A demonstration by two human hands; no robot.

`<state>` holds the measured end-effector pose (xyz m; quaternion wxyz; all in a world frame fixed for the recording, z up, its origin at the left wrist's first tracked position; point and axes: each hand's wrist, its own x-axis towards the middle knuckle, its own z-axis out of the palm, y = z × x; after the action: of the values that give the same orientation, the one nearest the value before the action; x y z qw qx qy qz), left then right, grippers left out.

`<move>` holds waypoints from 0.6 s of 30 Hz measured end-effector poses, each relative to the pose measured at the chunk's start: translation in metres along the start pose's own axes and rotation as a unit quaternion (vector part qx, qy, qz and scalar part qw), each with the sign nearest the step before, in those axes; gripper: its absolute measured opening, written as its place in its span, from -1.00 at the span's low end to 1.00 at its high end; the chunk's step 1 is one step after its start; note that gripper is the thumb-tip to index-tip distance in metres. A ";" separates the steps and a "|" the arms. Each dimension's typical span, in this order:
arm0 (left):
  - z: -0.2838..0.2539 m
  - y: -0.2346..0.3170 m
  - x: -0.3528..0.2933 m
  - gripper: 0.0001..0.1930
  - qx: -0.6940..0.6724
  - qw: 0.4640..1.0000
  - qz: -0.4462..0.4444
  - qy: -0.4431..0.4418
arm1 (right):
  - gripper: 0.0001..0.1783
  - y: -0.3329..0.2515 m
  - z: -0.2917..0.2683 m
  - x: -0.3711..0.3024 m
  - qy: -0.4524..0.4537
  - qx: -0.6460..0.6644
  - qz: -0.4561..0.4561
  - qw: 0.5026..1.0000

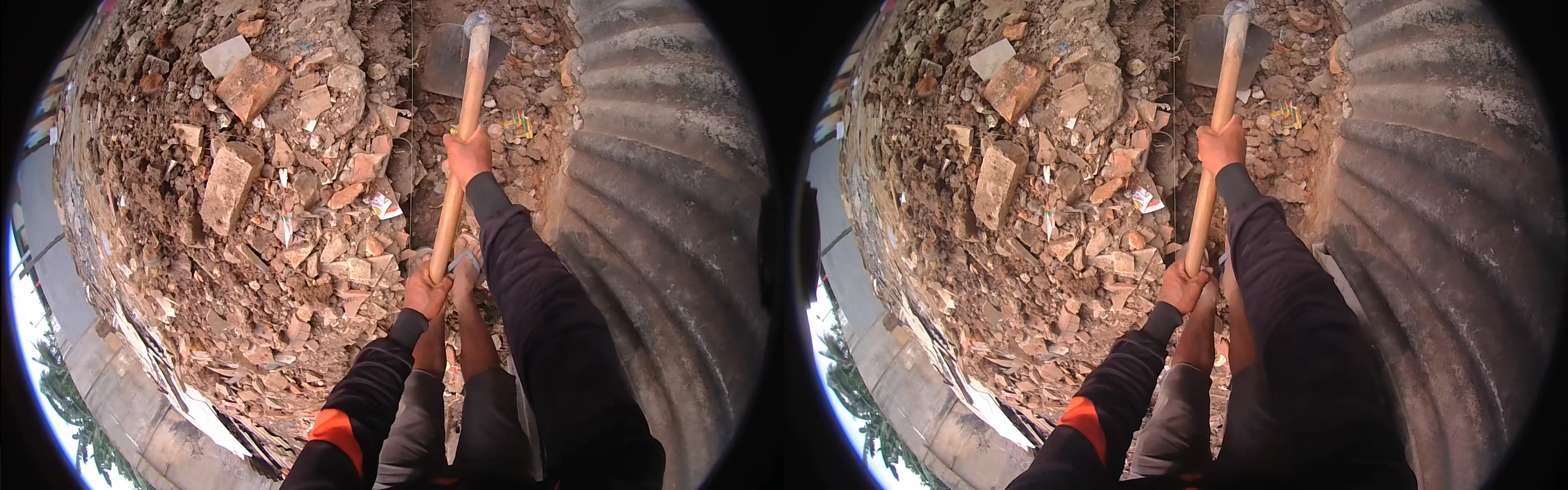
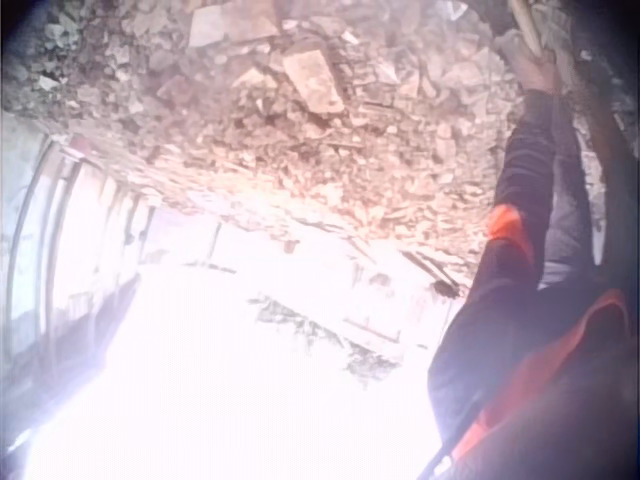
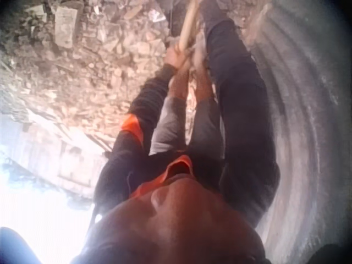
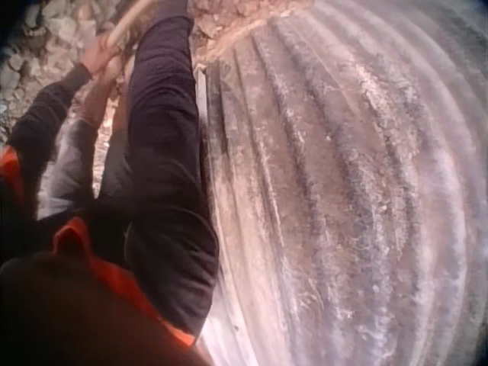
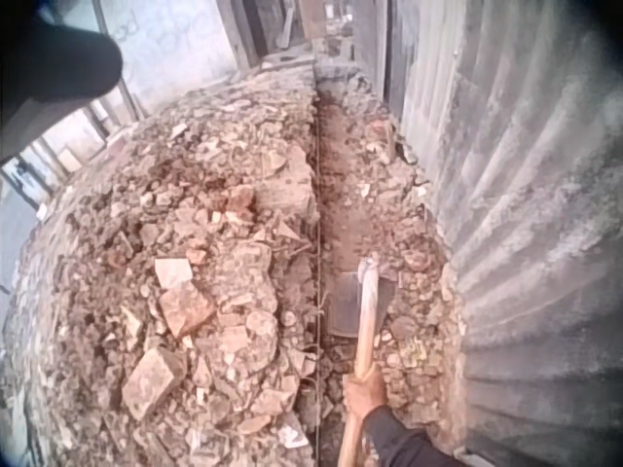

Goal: The person digs a trench through dirt and rubble along a string line using a hoe.

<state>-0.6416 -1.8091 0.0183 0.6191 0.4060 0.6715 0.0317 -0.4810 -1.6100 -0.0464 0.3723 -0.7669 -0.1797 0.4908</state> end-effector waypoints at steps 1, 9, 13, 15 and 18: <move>0.000 -0.005 -0.003 -0.75 -0.026 0.999 -0.020 -0.007 | -0.61 0.019 0.006 0.004 -0.027 -0.037 0.016 0.999; 0.034 -0.049 -0.166 -0.68 0.005 0.998 -0.048 -0.030 | -0.59 0.055 -0.057 -0.157 -0.039 -0.007 0.102 0.994; 0.044 -0.010 -0.084 -0.69 -0.002 0.999 0.013 -0.036 | -0.63 0.008 -0.072 -0.090 -0.015 0.016 0.058 0.998; 0.027 0.017 -0.001 -0.70 0.014 0.995 0.095 0.022 | -0.68 -0.032 -0.045 -0.036 -0.017 0.068 0.006 0.998; -0.010 0.040 0.083 -0.65 0.070 0.994 0.081 0.028 | -0.58 -0.049 0.007 0.038 0.003 -0.018 -0.048 0.999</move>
<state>-0.6220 -1.7290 -0.0245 0.5655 0.5003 0.6541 0.0461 -0.4659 -1.5502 -0.0347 0.3826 -0.7652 -0.2240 0.4669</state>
